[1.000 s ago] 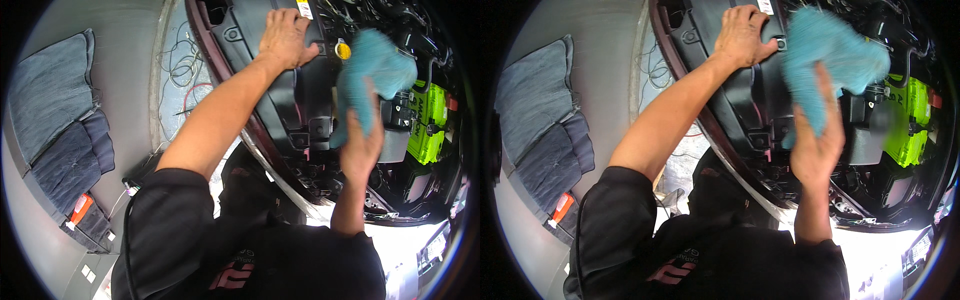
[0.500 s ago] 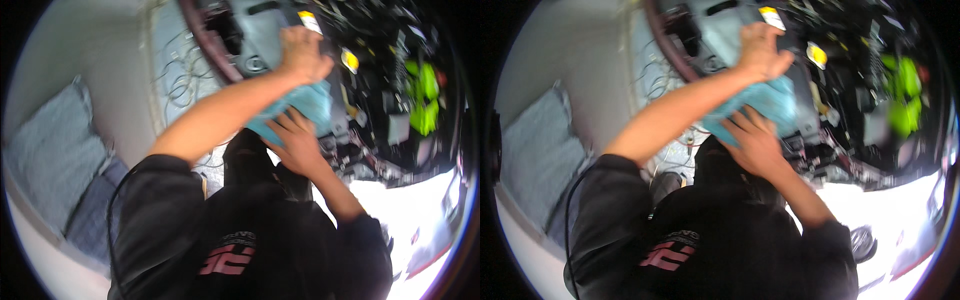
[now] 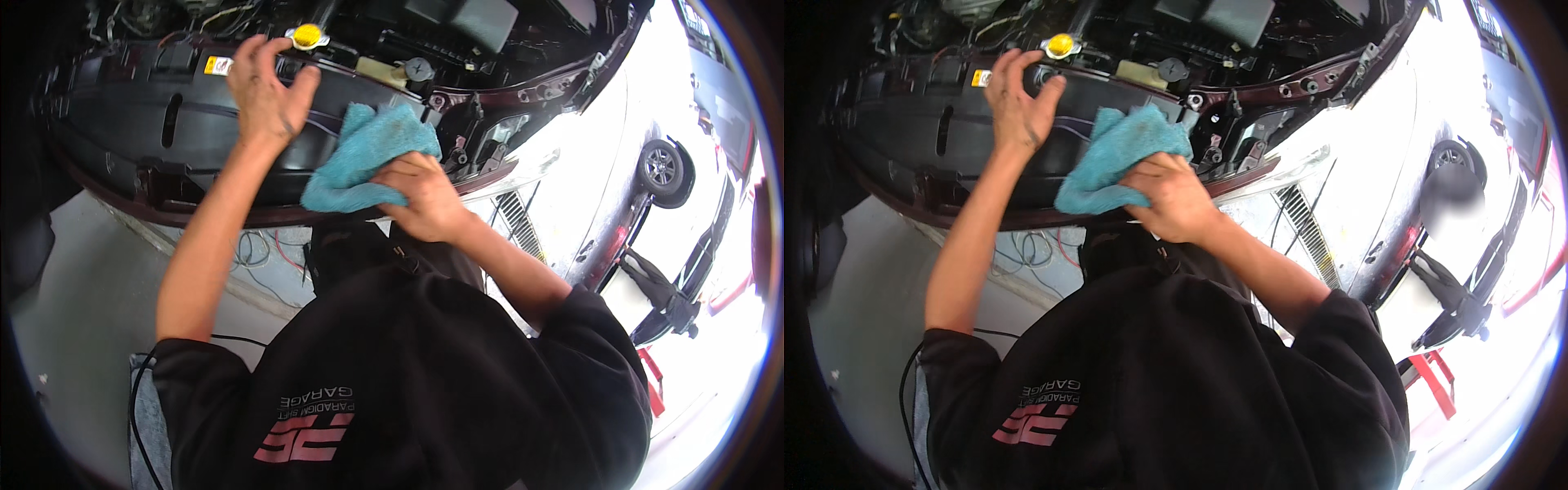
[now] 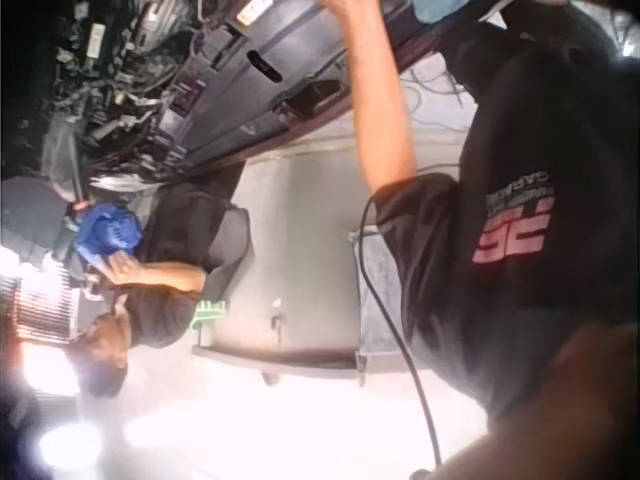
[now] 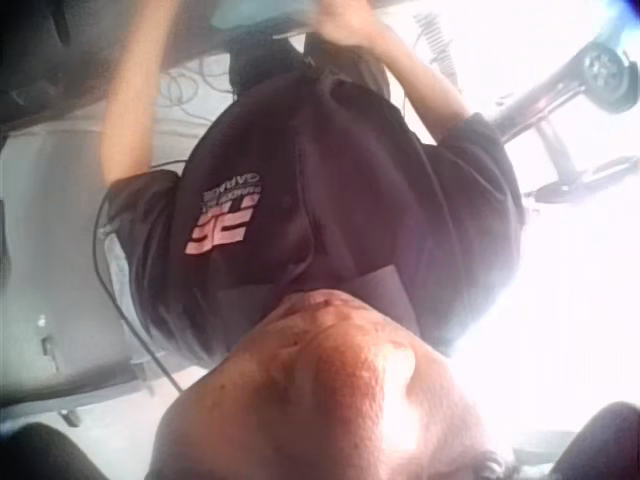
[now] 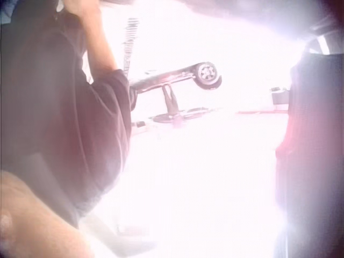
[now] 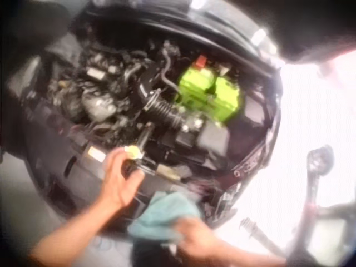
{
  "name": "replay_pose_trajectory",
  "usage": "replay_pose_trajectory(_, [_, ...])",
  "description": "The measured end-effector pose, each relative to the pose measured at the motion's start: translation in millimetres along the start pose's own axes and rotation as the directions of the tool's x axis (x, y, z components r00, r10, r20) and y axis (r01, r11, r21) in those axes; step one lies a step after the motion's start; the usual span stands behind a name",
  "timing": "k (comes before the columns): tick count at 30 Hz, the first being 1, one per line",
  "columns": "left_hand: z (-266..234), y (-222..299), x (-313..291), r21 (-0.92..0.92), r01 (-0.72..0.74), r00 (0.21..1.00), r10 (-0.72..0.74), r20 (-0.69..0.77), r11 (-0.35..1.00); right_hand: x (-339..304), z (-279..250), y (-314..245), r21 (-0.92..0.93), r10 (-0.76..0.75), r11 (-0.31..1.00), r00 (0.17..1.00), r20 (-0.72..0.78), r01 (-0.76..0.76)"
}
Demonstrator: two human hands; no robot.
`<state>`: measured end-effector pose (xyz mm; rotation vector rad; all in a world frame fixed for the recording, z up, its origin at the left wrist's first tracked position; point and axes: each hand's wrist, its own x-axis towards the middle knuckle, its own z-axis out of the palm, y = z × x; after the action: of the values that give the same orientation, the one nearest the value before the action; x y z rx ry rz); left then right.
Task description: The person sprays a cleaning solution onto a microfiber cloth and wipes various components inside the open engine bay of a car. They clean the engine cover, surrounding plastic parts, and the inner hood area while another person works nearby.
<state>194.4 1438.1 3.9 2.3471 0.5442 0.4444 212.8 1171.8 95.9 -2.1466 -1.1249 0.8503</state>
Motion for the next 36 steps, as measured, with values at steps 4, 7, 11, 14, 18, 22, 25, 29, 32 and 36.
replay_pose_trajectory(4, [7.0,93.9,12.1,-0.794,0.437,0.834,0.140,0.533,0.422,-18.1,-67.3,-0.4,0.742,0.479,0.544,0.871,0.109,-0.392])
replay_pose_trajectory(7, [30.9,122.8,27.8,-0.479,0.877,0.394,0.521,0.757,0.032,-16.1,-109.0,11.7,0.851,0.539,0.430,0.842,0.027,-0.303])
replay_pose_trajectory(11, [44.6,144.7,36.7,-0.650,0.752,0.503,0.546,0.670,0.105,-8.3,-144.3,50.7,0.971,0.623,0.168,0.781,0.030,-0.172])
replay_pose_trajectory(14, [49.5,163.1,37.6,-0.665,0.664,0.545,0.389,0.743,0.342,-1.6,-166.6,81.0,0.938,0.567,0.237,0.820,0.080,-0.254])
replay_pose_trajectory(18, [39.5,158.8,41.1,-0.630,0.748,0.647,-0.013,0.763,0.209,7.5,-234.9,130.4,-0.098,0.239,0.957,0.937,-0.255,-0.271])
replay_pose_trajectory(22, [-2.0,157.1,63.8,-0.847,0.532,0.842,-0.102,0.529,-0.002,-7.7,-322.0,247.9,-0.767,-0.076,0.636,0.981,-0.177,-0.089])
replay_pose_trajectory(25, [-17.1,197.0,94.2,-0.891,0.224,0.971,-0.169,0.170,0.394,-5.0,-325.7,270.2,-0.769,-0.008,0.629,0.988,-0.154,-0.115])
replay_pose_trajectory(29, [36.0,243.2,121.9,-0.152,0.051,0.994,-0.035,0.106,0.987,-0.4,-319.5,263.5,-0.716,0.089,0.676,0.984,-0.155,-0.174])
replay_pose_trajectory(32, [128.7,226.1,125.9,0.081,-0.515,0.808,0.452,0.379,0.853,1.4,-325.5,267.0,-0.677,0.059,0.713,0.978,-0.201,-0.182])
replay_pose_trajectory(36, [184.5,234.9,131.0,0.239,-0.671,0.694,0.480,0.537,0.702,-0.3,-327.2,276.3,-0.645,0.030,0.735,0.961,-0.277,-0.208])
